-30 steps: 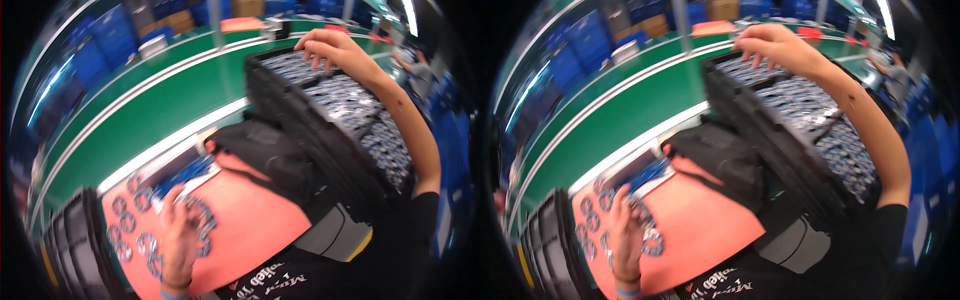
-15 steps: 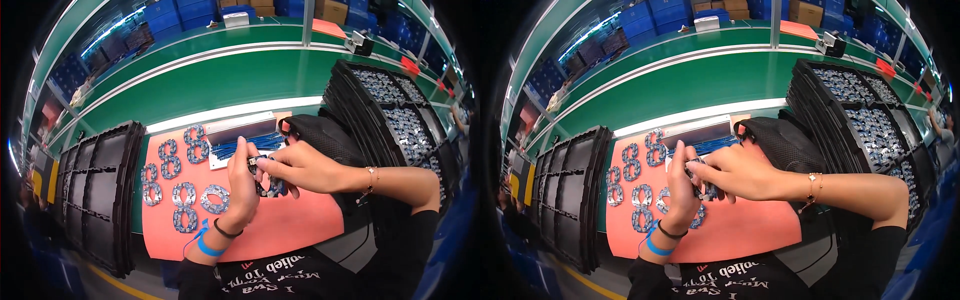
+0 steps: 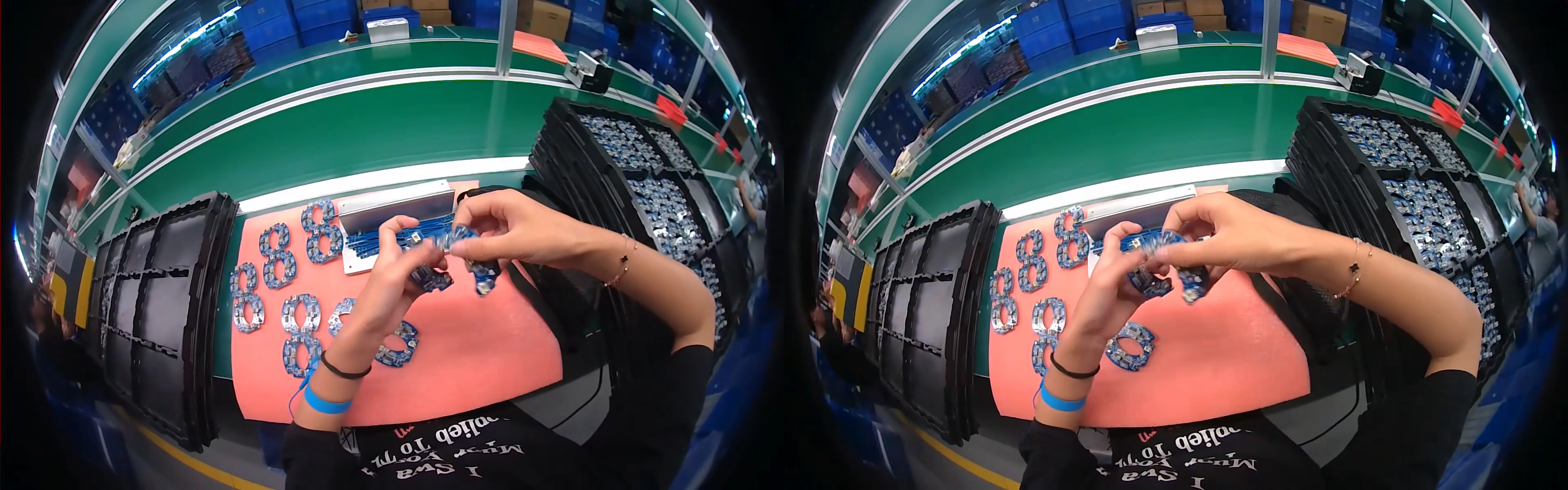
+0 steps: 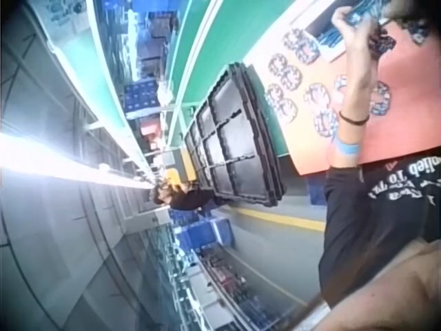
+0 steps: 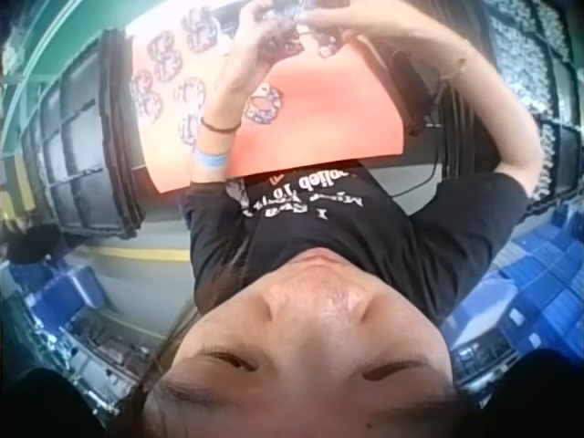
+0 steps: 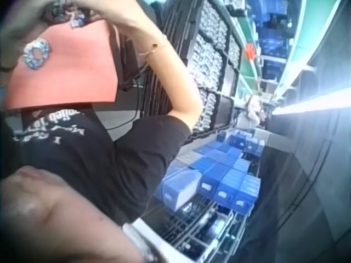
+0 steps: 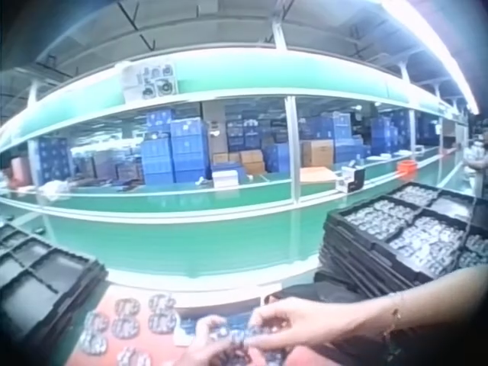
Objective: Handling and organizing LED circuit board panels on an industrial assembly line.
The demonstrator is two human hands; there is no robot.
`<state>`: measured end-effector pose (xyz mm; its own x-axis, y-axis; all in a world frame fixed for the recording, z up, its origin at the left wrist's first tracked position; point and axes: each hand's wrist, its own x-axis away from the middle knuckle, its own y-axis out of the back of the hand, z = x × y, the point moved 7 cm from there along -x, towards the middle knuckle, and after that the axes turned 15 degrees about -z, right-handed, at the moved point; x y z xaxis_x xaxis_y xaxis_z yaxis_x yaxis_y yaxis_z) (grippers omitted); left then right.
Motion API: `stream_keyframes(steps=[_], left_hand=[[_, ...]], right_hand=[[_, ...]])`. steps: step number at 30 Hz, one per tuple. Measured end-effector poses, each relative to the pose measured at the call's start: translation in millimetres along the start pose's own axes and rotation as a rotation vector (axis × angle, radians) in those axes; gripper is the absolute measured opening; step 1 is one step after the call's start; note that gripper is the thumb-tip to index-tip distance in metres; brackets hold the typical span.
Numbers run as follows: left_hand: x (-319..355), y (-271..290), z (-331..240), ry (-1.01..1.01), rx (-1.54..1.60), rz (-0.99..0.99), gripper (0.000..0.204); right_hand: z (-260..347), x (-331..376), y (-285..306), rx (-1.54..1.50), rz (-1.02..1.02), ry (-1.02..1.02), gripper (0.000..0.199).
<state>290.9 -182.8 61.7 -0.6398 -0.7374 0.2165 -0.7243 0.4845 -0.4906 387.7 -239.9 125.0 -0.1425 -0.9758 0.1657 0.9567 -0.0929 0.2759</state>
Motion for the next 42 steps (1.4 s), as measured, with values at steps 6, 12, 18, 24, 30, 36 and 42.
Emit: stream_keyframes(steps=[6,12,18,24,30,36,42], left_hand=[[6.7,-7.2,2.9,-0.079,-0.324,0.245,0.049],[14.2,-20.5,11.5,-0.018,-0.390,0.407,0.064],[14.3,-16.3,22.1,-0.033,-0.331,0.314,0.063],[16.8,-23.8,13.0,-0.004,-0.299,0.354,0.070],[27.5,-34.2,7.7,-0.034,-0.272,0.399,0.066],[17.3,-14.8,15.7,0.122,0.077,0.228,0.062],[21.2,-15.3,20.3,0.246,0.215,0.334,0.056]], right_hand=[[12.7,2.3,0.9,0.763,0.187,0.252,0.020],[14.8,4.7,-14.5,0.903,0.281,0.414,0.017],[31.2,6.0,-21.4,0.745,0.117,0.639,0.019],[41.4,7.8,-11.1,0.599,-0.041,0.592,0.041],[24.8,3.0,-12.3,0.597,-0.129,0.726,0.049],[52.4,31.3,-18.2,0.833,-0.204,1.030,0.033],[43.6,67.1,-40.2,1.050,-0.152,1.486,0.009]])
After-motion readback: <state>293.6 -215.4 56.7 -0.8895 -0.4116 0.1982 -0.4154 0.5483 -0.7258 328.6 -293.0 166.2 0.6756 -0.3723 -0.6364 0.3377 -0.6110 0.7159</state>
